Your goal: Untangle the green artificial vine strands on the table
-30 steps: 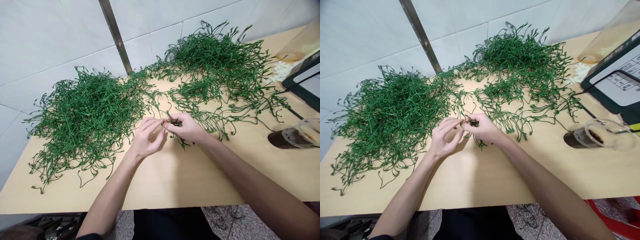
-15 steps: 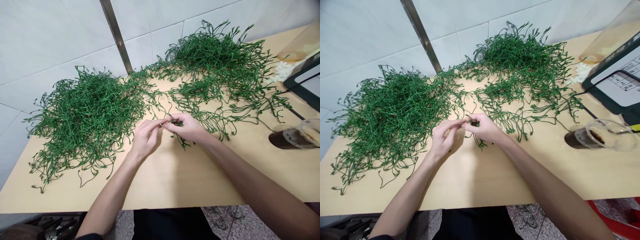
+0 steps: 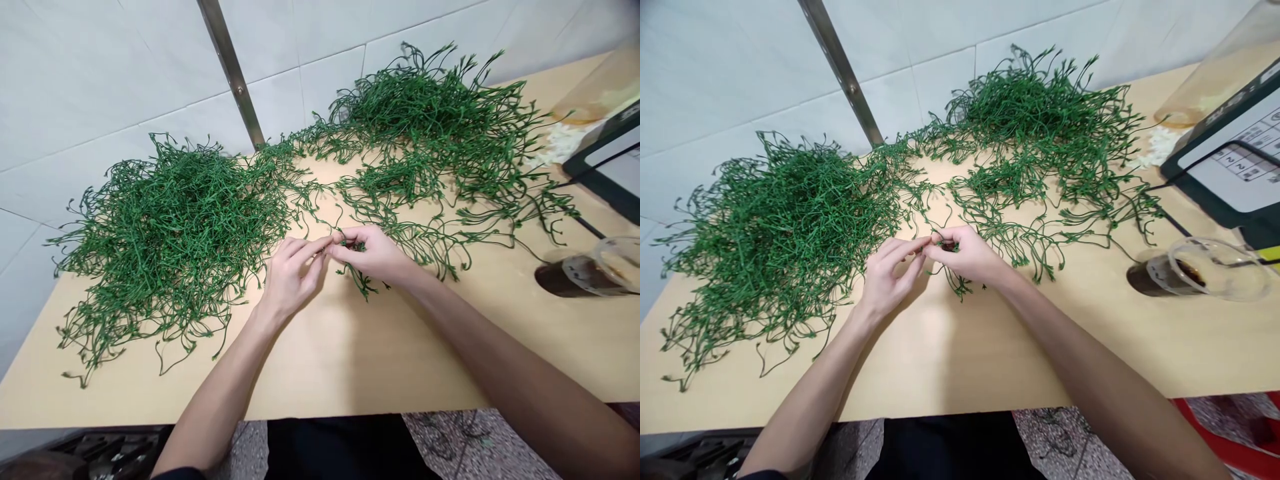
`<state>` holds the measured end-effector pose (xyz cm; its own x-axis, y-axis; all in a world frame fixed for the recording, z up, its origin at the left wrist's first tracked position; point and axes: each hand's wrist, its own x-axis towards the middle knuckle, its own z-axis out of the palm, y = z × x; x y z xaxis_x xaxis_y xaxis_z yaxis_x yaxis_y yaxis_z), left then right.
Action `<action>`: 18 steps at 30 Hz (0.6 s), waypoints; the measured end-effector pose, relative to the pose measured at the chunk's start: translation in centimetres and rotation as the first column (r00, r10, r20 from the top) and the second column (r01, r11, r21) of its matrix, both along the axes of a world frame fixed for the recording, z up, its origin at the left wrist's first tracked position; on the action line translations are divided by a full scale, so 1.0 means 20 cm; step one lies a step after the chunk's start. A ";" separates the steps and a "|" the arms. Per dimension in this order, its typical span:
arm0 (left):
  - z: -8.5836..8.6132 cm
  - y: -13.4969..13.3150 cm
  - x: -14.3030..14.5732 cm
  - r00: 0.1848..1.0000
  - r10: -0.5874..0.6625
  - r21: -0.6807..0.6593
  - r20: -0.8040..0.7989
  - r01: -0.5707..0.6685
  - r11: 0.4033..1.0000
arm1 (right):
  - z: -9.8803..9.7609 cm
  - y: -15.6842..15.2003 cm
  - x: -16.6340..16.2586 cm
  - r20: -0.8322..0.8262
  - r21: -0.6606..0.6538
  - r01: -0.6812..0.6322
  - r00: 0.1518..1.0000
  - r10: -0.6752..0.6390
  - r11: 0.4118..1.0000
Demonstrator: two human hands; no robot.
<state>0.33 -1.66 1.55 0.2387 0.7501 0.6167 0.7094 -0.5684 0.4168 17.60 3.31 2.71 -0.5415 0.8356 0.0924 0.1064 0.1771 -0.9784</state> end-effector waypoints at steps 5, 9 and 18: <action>0.00 0.00 0.01 0.997 0.058 -0.056 0.051 -0.055 0.997 | 0.00 0.00 0.00 -0.016 -0.016 0.022 1.000 -0.022 1.000; 0.00 0.00 0.00 0.997 0.067 -0.096 0.047 -0.062 0.993 | 0.00 -0.01 0.00 0.025 0.014 0.013 1.000 -0.013 1.000; 0.02 -0.01 0.01 0.989 0.062 -0.109 0.135 -0.047 0.993 | -0.08 -0.01 -0.01 0.128 0.325 0.087 0.982 -0.135 0.942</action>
<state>0.51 -1.82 2.03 0.1138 0.8224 0.5574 0.6699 -0.4779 0.5682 17.39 3.14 1.20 -0.4745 0.8315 0.2888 0.2810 0.4540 -0.8455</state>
